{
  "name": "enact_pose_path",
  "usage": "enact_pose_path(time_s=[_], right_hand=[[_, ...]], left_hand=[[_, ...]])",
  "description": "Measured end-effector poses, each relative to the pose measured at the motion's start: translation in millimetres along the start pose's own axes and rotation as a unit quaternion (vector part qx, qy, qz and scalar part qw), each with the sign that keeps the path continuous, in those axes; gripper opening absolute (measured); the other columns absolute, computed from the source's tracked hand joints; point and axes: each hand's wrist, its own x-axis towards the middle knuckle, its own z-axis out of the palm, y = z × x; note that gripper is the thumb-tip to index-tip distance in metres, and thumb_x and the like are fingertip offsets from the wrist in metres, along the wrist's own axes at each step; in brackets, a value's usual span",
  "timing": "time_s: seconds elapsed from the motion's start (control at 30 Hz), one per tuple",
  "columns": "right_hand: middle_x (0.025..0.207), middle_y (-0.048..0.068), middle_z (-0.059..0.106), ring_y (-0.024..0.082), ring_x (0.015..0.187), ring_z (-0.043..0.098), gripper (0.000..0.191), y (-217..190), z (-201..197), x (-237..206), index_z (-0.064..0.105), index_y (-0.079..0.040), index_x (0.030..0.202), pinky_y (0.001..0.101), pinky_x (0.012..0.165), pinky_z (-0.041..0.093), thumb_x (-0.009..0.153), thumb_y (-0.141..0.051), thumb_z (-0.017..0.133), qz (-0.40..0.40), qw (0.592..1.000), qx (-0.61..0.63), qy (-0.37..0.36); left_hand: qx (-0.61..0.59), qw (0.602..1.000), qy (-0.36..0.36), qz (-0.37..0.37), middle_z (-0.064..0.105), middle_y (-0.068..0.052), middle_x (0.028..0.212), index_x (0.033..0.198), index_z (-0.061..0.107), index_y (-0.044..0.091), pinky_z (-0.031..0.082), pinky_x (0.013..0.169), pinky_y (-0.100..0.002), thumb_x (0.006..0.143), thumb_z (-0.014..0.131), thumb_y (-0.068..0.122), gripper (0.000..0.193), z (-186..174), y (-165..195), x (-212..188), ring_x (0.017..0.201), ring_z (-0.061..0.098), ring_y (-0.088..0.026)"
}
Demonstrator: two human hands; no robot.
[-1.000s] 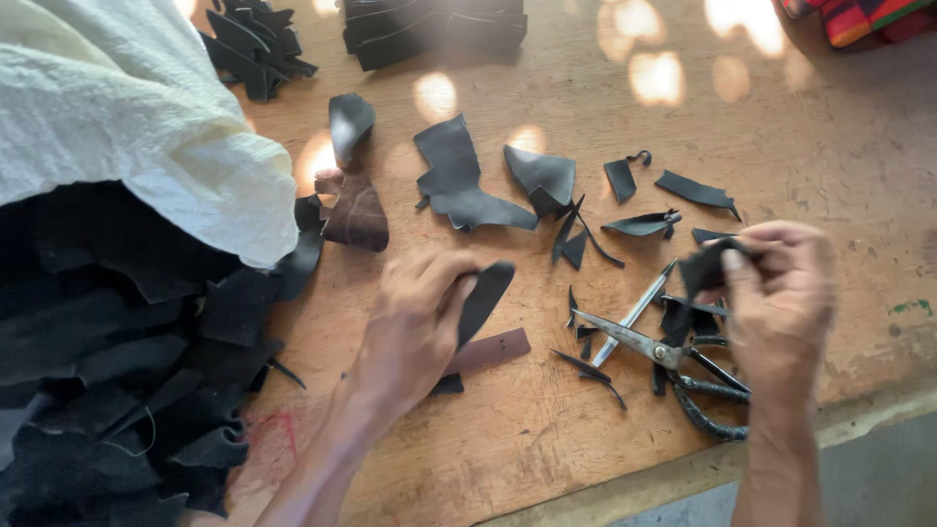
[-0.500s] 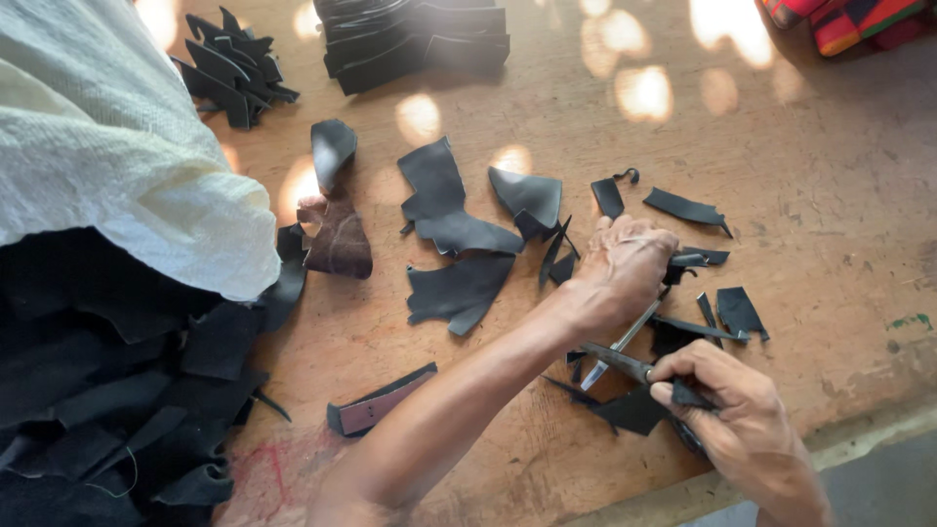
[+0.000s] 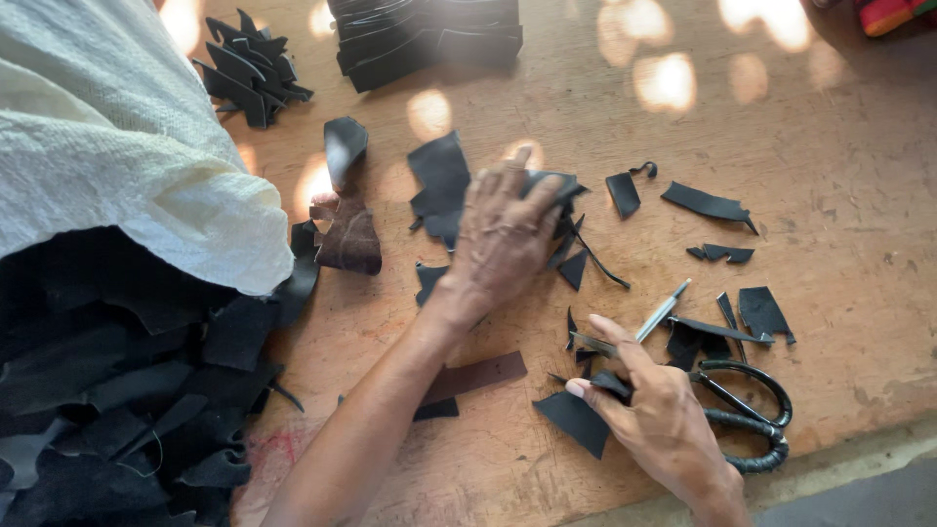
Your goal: The person cuts black leather pieces using shears on a wooden workbench. They align the leather with a brown template, mark it with a pen, and trim the edges to match the template shape.
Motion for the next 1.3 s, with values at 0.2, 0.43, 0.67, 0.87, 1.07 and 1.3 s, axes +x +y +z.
enact_pose_path(time_s=[0.2, 0.43, 0.67, 0.87, 1.07, 1.3], right_hand=[[0.070, 0.004, 0.070, 0.013, 0.056, 0.064, 0.053, 6, -20, -10, 0.066, -0.017, 0.129, 0.0297, 0.048, 0.052, 0.080, -0.027, 0.082, 0.124, 0.992, 0.002, 0.028], [0.073, 0.005, 0.067, 0.012, 0.060, 0.060, 0.020, 10, -34, -8, 0.076, -0.008, 0.106, 0.0308, 0.054, 0.048, 0.093, -0.022, 0.075, 0.054, 0.993, -0.055, 0.088], [0.090, 0.011, 0.077, 0.021, 0.062, 0.072, 0.038, -37, -34, 101, 0.068, -0.008, 0.122, 0.0375, 0.060, 0.057, 0.094, -0.034, 0.070, 0.023, 0.982, -0.185, 0.038], [0.103, 0.014, 0.078, 0.026, 0.092, 0.075, 0.045, -70, -12, 175, 0.076, -0.006, 0.120, 0.0446, 0.089, 0.058, 0.089, -0.038, 0.077, 0.040, 0.972, -0.223, -0.070], [0.119, 0.019, 0.068, 0.034, 0.107, 0.066, 0.071, -56, -12, 181, 0.061, -0.007, 0.134, 0.0497, 0.093, 0.050, 0.077, -0.043, 0.087, 0.024, 0.972, -0.231, -0.020], [0.103, 0.020, 0.076, 0.029, 0.097, 0.072, 0.053, -37, 3, 179, 0.063, -0.004, 0.121, 0.0431, 0.089, 0.055, 0.080, -0.030, 0.082, 0.052, 0.984, -0.171, 0.001]], left_hand=[[0.079, 0.996, -0.031, -0.026, 0.056, -0.018, 0.136, 0.134, 0.067, 0.017, 0.038, 0.115, -0.055, 0.100, 0.064, 0.021, 0.034, -23, -48, -10, 0.128, 0.050, -0.035], [0.007, 0.996, -0.027, -0.082, 0.052, -0.024, 0.133, 0.140, 0.049, -0.004, 0.047, 0.104, -0.050, 0.091, 0.060, 0.009, 0.053, -56, -49, -12, 0.120, 0.054, -0.035], [0.109, 0.934, -0.173, -0.294, 0.049, -0.026, 0.125, 0.130, 0.047, -0.003, 0.045, 0.102, -0.050, 0.080, 0.081, 0.024, 0.066, -91, -90, 20, 0.121, 0.049, -0.041], [0.078, 0.960, -0.114, -0.242, 0.059, -0.021, 0.124, 0.119, 0.065, 0.001, 0.043, 0.105, -0.054, 0.069, 0.089, 0.046, 0.071, -111, -110, 24, 0.122, 0.051, -0.041], [-0.123, 0.950, -0.139, -0.250, 0.074, -0.008, 0.095, 0.105, 0.070, 0.007, 0.059, 0.085, -0.039, 0.092, 0.062, 0.059, 0.055, -144, -123, 32, 0.088, 0.073, -0.021], [-0.307, 0.924, 0.005, -0.229, 0.073, -0.011, 0.088, 0.101, 0.059, 0.005, 0.064, 0.066, -0.038, 0.091, 0.061, 0.053, 0.049, -109, -87, 26, 0.075, 0.076, -0.018]])
